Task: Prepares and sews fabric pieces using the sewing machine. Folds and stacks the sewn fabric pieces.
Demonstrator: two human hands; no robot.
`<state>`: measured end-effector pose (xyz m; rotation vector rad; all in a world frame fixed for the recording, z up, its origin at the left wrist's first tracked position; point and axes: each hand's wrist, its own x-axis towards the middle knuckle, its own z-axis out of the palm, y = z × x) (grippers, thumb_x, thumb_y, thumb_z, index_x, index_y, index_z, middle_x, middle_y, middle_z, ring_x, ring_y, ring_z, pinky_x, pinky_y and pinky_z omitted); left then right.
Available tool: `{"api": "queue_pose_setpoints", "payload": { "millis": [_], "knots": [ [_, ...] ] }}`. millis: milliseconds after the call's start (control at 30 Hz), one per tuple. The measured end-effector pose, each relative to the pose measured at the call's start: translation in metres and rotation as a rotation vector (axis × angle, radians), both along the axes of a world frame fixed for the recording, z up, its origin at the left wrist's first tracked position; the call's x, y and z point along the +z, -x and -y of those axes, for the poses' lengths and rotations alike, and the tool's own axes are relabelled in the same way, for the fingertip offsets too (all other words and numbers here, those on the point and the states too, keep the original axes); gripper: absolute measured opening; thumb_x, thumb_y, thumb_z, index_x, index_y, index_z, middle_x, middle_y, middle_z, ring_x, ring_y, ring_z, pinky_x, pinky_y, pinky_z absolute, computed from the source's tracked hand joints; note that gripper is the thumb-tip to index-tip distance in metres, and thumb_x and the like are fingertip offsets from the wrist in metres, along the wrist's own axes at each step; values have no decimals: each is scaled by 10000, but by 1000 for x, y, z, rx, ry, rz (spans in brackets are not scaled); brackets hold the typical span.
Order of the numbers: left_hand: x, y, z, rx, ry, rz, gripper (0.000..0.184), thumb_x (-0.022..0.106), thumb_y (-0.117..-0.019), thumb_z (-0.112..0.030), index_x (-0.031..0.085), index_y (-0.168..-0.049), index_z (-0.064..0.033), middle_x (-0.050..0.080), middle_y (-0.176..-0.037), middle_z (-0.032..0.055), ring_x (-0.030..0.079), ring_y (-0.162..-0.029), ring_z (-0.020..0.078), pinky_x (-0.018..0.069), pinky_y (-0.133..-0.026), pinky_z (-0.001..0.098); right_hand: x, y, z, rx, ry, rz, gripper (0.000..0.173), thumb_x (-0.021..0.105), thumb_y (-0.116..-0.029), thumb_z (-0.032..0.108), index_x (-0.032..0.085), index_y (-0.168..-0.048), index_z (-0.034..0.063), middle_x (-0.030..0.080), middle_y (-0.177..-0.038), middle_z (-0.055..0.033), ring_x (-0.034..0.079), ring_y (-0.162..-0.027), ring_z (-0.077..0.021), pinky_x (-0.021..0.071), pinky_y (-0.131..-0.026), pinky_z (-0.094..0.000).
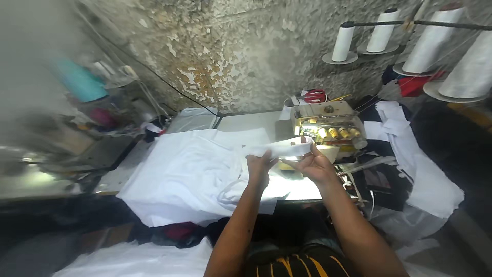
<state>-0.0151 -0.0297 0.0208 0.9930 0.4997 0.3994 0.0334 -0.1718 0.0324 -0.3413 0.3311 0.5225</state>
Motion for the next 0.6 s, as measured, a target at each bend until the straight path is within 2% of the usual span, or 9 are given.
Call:
{"api": "queue_pose_setpoints", "payload": {
  "millis": [33, 100, 167, 233, 267, 333, 433, 533, 600],
  "knots": [
    [-1, 1, 1, 4, -1, 9, 366, 595, -993, 33, 403, -1290, -61, 639, -1028, 81, 705, -810, 168, 622, -725, 352, 1, 2, 2, 3, -12, -4, 437, 282, -1112, 466, 585, -1230, 174, 661, -1095, -69, 686, -1007, -271, 582, -824, -529],
    [-5, 2, 4, 12, -18, 35, 392, 607, -986, 33, 412, -1311, -66, 648, -1052, 72, 702, -848, 161, 619, -747, 349, 3, 4, 4, -23, -68, -5, 406, 299, -1120, 407, 612, -1119, 148, 713, -1001, -48, 735, -887, -213, 632, -770, -404],
    [-10, 4, 7, -16, -47, 74, 510, 602, -993, 26, 340, -1422, -60, 609, -1148, 88, 683, -929, 171, 607, -804, 370, 6, 3, 7, -69, -147, 23, 400, 272, -1132, 359, 597, -1104, 127, 715, -997, -42, 734, -886, -177, 628, -793, -333],
    [-14, 5, 11, -24, -40, 106, 527, 610, -984, 37, 352, -1430, -76, 629, -1143, 77, 693, -928, 165, 612, -800, 369, 3, -2, 8, -95, -202, 54, 408, 252, -1133, 371, 580, -1133, 129, 708, -1040, -51, 732, -939, -193, 625, -835, -356],
    [-13, 6, 14, -23, -29, 114, 494, 615, -977, 45, 381, -1394, -80, 647, -1113, 68, 704, -906, 161, 618, -788, 363, 0, -5, 8, -87, -192, 77, 402, 245, -1131, 396, 558, -1174, 148, 692, -1085, -50, 720, -984, -203, 617, -855, -383],
    [-10, 7, 15, -33, -25, 125, 446, 599, -989, 40, 407, -1371, -87, 670, -1089, 63, 711, -890, 158, 618, -783, 351, -6, -6, 7, -52, -98, 112, 395, 255, -1122, 442, 535, -1240, 189, 660, -1150, -50, 686, -1052, -238, 598, -857, -462],
    [-9, 8, 9, -31, -60, 108, 376, 590, -1006, 12, 429, -1331, -87, 686, -1075, 62, 712, -868, 154, 615, -757, 337, -11, -3, 10, -16, -61, 134, 381, 316, -1114, 444, 558, -1262, 191, 659, -1166, -64, 688, -1052, -273, 598, -848, -509],
    [-8, 8, 2, 22, -42, 90, 327, 574, -1024, -19, 441, -1315, -85, 674, -1044, 52, 711, -840, 150, 620, -747, 338, -12, -4, 18, -44, -176, 181, 397, 326, -1123, 358, 658, -1083, 144, 742, -1063, -35, 745, -942, -163, 636, -808, -314],
    [-6, 8, 2, 41, 11, 90, 281, 545, -1048, -55, 438, -1305, -93, 666, -1034, 50, 707, -829, 149, 619, -751, 337, -14, -5, 20, -62, -207, 185, 399, 330, -1124, 346, 659, -1050, 133, 740, -1033, -36, 744, -919, -152, 633, -799, -295]
  ]
}}
